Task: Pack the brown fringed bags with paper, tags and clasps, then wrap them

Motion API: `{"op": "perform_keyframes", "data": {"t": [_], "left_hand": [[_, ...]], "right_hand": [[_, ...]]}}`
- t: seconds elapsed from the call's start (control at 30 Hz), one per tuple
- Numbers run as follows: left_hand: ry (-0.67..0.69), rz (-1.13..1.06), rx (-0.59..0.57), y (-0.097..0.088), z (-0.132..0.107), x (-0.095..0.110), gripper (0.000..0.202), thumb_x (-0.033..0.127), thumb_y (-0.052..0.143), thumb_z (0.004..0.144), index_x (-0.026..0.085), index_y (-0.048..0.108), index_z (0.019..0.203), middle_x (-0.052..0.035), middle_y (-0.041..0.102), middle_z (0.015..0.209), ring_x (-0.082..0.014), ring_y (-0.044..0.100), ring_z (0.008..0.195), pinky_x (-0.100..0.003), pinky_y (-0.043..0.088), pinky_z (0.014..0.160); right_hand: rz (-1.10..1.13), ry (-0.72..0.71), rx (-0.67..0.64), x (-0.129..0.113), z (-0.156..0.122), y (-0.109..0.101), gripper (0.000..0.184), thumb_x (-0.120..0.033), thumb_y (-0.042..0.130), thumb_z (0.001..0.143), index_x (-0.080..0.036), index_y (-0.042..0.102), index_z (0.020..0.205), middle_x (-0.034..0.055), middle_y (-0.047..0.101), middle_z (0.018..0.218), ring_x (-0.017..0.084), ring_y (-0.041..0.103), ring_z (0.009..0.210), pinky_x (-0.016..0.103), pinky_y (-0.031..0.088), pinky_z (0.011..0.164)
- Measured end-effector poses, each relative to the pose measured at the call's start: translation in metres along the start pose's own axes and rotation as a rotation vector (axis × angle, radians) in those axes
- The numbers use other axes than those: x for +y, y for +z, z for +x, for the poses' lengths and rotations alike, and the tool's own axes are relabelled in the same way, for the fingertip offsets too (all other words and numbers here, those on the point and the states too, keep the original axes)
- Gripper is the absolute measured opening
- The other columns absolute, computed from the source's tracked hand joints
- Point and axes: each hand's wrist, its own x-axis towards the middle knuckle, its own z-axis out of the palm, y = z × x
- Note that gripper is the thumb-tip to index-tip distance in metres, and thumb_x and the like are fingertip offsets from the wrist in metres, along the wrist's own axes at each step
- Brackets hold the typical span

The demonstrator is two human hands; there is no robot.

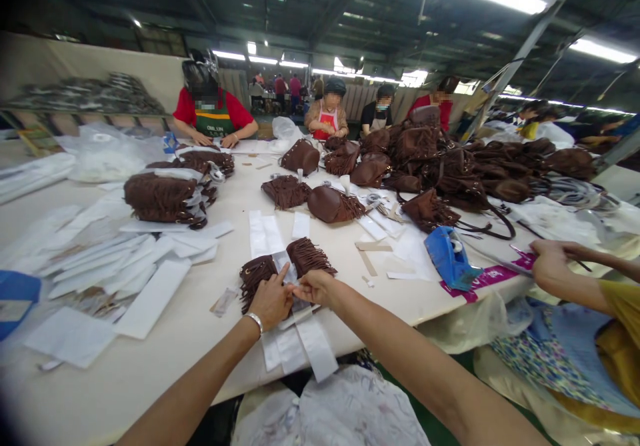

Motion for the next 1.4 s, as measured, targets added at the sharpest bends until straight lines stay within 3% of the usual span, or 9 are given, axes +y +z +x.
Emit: {"op": "perform_keyframes", "data": {"t": [0.2, 0.33, 0.43, 0.53, 0.67, 0.73, 0.8, 1.1, 1.4], "left_hand": [[0.01, 0.025, -0.023, 0.0, 0.002, 0.001, 0.025, 0.026, 0.05, 0.083, 0.02, 0.065, 0.101, -0.0085, 0.026, 0.157, -0.0314, 0.049, 0.115, -0.047, 0.044, 0.084], [0.012, 0.022, -0.017, -0.002, 0.0, 0.001, 0.025, 0.027, 0.046, 0.087, 0.02, 0.064, 0.103, -0.0082, 0.025, 0.157, -0.0305, 0.05, 0.114, -0.047, 0.043, 0.085], [0.005, 0.016, -0.011, -0.002, -0.002, 0.001, 0.025, 0.028, 0.043, 0.089, 0.02, 0.064, 0.101, -0.0072, 0.024, 0.158, -0.0296, 0.05, 0.113, -0.046, 0.042, 0.086], [-0.011, 0.009, -0.012, -0.002, -0.005, 0.001, 0.025, 0.028, 0.043, 0.09, 0.021, 0.064, 0.101, -0.0049, 0.024, 0.158, -0.0287, 0.049, 0.114, -0.046, 0.041, 0.088], [-0.028, -0.018, 0.003, -0.001, -0.006, 0.002, 0.025, 0.029, 0.043, 0.091, 0.022, 0.063, 0.105, -0.004, 0.023, 0.159, -0.028, 0.048, 0.114, -0.046, 0.04, 0.089], [-0.039, -0.036, 0.007, -0.001, -0.006, 0.002, 0.027, 0.029, 0.044, 0.091, 0.023, 0.061, 0.11, -0.0044, 0.022, 0.159, -0.0275, 0.048, 0.114, -0.046, 0.039, 0.09], [-0.049, -0.054, 0.0, -0.001, -0.005, 0.002, 0.028, 0.028, 0.044, 0.09, 0.023, 0.06, 0.113, -0.0044, 0.022, 0.159, -0.0273, 0.048, 0.115, -0.046, 0.039, 0.091], [-0.055, -0.08, 0.017, 0.003, -0.004, 0.001, 0.02, 0.027, 0.047, 0.09, 0.023, 0.061, 0.103, -0.0034, 0.02, 0.16, -0.0266, 0.047, 0.115, -0.045, 0.039, 0.091], [-0.071, -0.069, -0.004, 0.003, -0.002, 0.001, 0.02, 0.026, 0.047, 0.089, 0.022, 0.061, 0.103, -0.0035, 0.024, 0.158, -0.0264, 0.047, 0.114, -0.045, 0.038, 0.092]], "right_hand": [[-0.073, -0.093, 0.002, -0.005, -0.023, 0.005, 0.021, -0.009, 0.026, 0.099, -0.008, 0.047, 0.099, 0.01, 0.065, 0.079, 0.008, 0.066, 0.059, 0.015, 0.055, 0.053], [-0.241, -0.229, 0.007, 0.012, -0.041, -0.009, 0.012, -0.011, 0.039, 0.096, -0.011, 0.049, 0.101, 0.0106, 0.068, 0.086, 0.009, 0.068, 0.065, 0.019, 0.056, 0.061], [-0.441, -0.356, 0.063, 0.026, -0.047, -0.028, 0.017, -0.014, 0.049, 0.09, -0.014, 0.052, 0.107, 0.0078, 0.068, 0.087, 0.014, 0.067, 0.068, 0.026, 0.056, 0.063], [-0.627, -0.519, 0.118, 0.031, -0.044, -0.043, 0.024, -0.009, 0.054, 0.085, -0.017, 0.059, 0.107, 0.0062, 0.066, 0.097, 0.017, 0.065, 0.088, 0.027, 0.051, 0.079], [-1.306, -0.946, 0.116, 0.025, -0.029, -0.042, 0.041, -0.009, 0.051, 0.088, -0.026, 0.057, 0.125, 0.0061, 0.06, 0.114, 0.017, 0.059, 0.101, 0.027, 0.043, 0.085], [-1.67, -1.121, 0.107, 0.02, -0.02, -0.038, 0.038, -0.014, 0.049, 0.091, -0.025, 0.054, 0.128, 0.0068, 0.059, 0.109, 0.017, 0.059, 0.094, 0.026, 0.043, 0.078], [-1.812, -1.196, 0.11, 0.017, -0.011, -0.034, 0.031, -0.017, 0.051, 0.092, -0.021, 0.055, 0.122, 0.0062, 0.059, 0.102, 0.017, 0.059, 0.091, 0.025, 0.043, 0.074], [-1.881, -1.269, 0.156, 0.022, 0.009, -0.037, 0.015, -0.018, 0.045, 0.097, -0.015, 0.059, 0.092, 0.0067, 0.058, 0.09, 0.017, 0.054, 0.083, 0.027, 0.04, 0.072], [-1.922, -1.261, 0.211, 0.033, 0.003, -0.026, 0.012, -0.012, 0.047, 0.093, -0.014, 0.059, 0.096, 0.0098, 0.059, 0.092, 0.022, 0.054, 0.084, 0.033, 0.041, 0.073]]}}
